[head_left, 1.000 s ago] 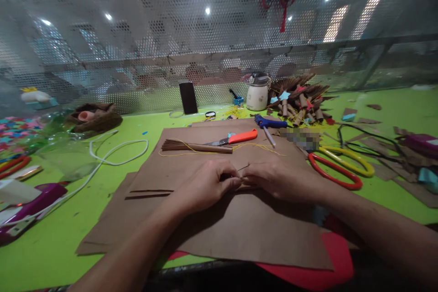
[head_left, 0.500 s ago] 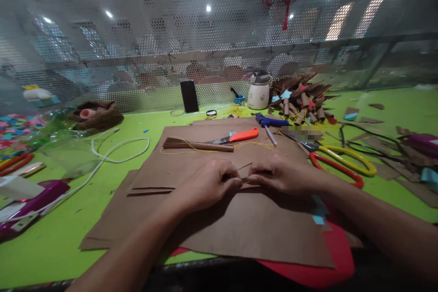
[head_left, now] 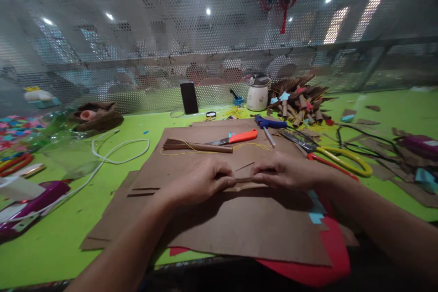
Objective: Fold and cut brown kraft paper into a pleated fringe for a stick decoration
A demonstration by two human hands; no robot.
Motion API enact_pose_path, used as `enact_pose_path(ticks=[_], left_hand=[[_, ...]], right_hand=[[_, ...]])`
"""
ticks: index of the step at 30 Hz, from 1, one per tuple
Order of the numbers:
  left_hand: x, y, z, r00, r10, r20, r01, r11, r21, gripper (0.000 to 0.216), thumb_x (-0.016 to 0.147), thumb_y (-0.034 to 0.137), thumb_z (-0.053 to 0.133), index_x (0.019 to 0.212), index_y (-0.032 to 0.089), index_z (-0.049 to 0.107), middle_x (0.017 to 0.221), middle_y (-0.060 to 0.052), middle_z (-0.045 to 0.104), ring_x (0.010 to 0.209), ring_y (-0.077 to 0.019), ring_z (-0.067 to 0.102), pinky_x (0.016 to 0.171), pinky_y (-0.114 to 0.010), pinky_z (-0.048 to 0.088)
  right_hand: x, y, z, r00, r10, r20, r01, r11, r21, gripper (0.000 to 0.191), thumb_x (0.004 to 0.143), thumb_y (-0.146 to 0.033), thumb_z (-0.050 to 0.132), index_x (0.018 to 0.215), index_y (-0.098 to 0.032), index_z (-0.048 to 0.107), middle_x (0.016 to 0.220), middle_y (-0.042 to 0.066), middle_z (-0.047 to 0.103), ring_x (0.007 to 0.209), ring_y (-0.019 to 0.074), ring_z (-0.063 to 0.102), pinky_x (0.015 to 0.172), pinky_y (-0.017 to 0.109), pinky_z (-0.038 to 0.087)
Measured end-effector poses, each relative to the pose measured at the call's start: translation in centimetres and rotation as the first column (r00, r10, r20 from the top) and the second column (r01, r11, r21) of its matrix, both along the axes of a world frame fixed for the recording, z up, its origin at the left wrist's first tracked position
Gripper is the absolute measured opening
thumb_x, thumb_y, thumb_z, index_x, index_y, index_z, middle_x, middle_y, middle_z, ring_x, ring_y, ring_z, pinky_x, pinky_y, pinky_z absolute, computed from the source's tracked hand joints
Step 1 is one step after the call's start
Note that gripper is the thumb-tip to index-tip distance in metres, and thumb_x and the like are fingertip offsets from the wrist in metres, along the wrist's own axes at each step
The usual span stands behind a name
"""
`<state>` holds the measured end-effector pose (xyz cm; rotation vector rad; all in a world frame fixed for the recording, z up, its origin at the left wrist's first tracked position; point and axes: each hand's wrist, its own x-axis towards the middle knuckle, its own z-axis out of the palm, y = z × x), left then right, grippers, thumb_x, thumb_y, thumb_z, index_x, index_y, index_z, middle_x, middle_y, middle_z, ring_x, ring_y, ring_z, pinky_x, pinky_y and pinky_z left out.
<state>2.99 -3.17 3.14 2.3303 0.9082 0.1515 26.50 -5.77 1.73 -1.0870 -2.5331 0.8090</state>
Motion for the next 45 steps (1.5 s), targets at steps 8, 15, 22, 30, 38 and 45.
enact_pose_path(ticks=[8,15,22,30,38,45], left_hand=[[-0.5,0.7,-0.8,0.982,0.079,0.169,-0.04,0.974,-0.223,0.03,0.085,0.04,0.051,0.068,0.016,0.054,0.064,0.003,0.044,0.06,-0.0106,0.039,0.055,-0.023,0.029],[-0.5,0.7,-1.1,0.915,0.127,0.382,0.111,0.832,-0.544,0.031,0.083,0.045,0.057,0.076,0.015,0.054,0.059,0.006,0.039,0.053,-0.0075,0.03,0.052,-0.022,0.024],[0.4,-0.2,-1.4,0.911,0.061,0.408,0.254,0.696,-0.671,0.029,0.084,0.043,0.057,0.082,0.014,0.058,0.062,0.001,0.055,0.057,-0.0093,0.046,0.057,-0.024,0.034],[0.7,-0.3,-0.6,0.769,0.427,0.477,-0.094,0.812,-0.576,0.027,0.084,0.036,0.058,0.099,0.014,0.061,0.085,-0.005,0.061,0.068,-0.011,0.054,0.063,-0.025,0.042],[1.1,0.5,-1.5,0.922,0.107,0.371,-0.136,0.989,0.052,0.02,0.084,0.027,0.054,0.089,0.016,0.07,0.086,-0.004,0.067,0.08,-0.015,0.058,0.073,-0.025,0.042],[1.3,0.6,-2.8,0.986,0.01,0.167,-0.037,0.987,0.157,0.022,0.085,0.031,0.054,0.088,0.018,0.072,0.081,-0.003,0.069,0.072,-0.0144,0.058,0.065,-0.024,0.039]], right_hand=[[2.0,0.9,0.3,0.925,-0.255,-0.281,0.16,0.934,-0.32,0.032,0.085,-0.039,0.055,0.099,-0.013,0.066,0.062,-0.001,0.057,0.052,0.0084,0.047,0.049,0.019,0.036],[0.4,0.5,-0.7,0.791,-0.243,-0.562,0.003,0.919,-0.394,0.036,0.072,-0.027,0.073,0.106,-0.019,0.067,0.087,0.002,0.066,0.076,0.0126,0.061,0.067,0.023,0.048],[-1.2,-0.6,-0.7,0.768,-0.108,-0.631,-0.11,0.949,-0.295,0.017,0.078,-0.029,0.069,0.086,-0.015,0.073,0.081,0.004,0.066,0.075,0.0121,0.06,0.066,0.022,0.048],[-0.7,-0.5,-0.4,0.875,-0.181,-0.449,-0.003,0.926,-0.378,0.023,0.087,-0.033,0.055,0.095,-0.013,0.064,0.084,0.003,0.064,0.072,0.0126,0.057,0.064,0.024,0.044],[-1.6,-0.2,-0.3,0.992,-0.064,-0.107,0.061,0.998,-0.03,0.022,0.089,-0.022,0.045,0.09,-0.014,0.065,0.077,0.001,0.062,0.069,0.0117,0.052,0.062,0.021,0.04],[-2.0,0.0,-1.4,0.994,-0.113,-0.01,0.113,0.988,0.103,0.022,0.09,-0.026,0.047,0.092,-0.015,0.066,0.082,0.005,0.066,0.074,0.0144,0.056,0.067,0.025,0.041]])
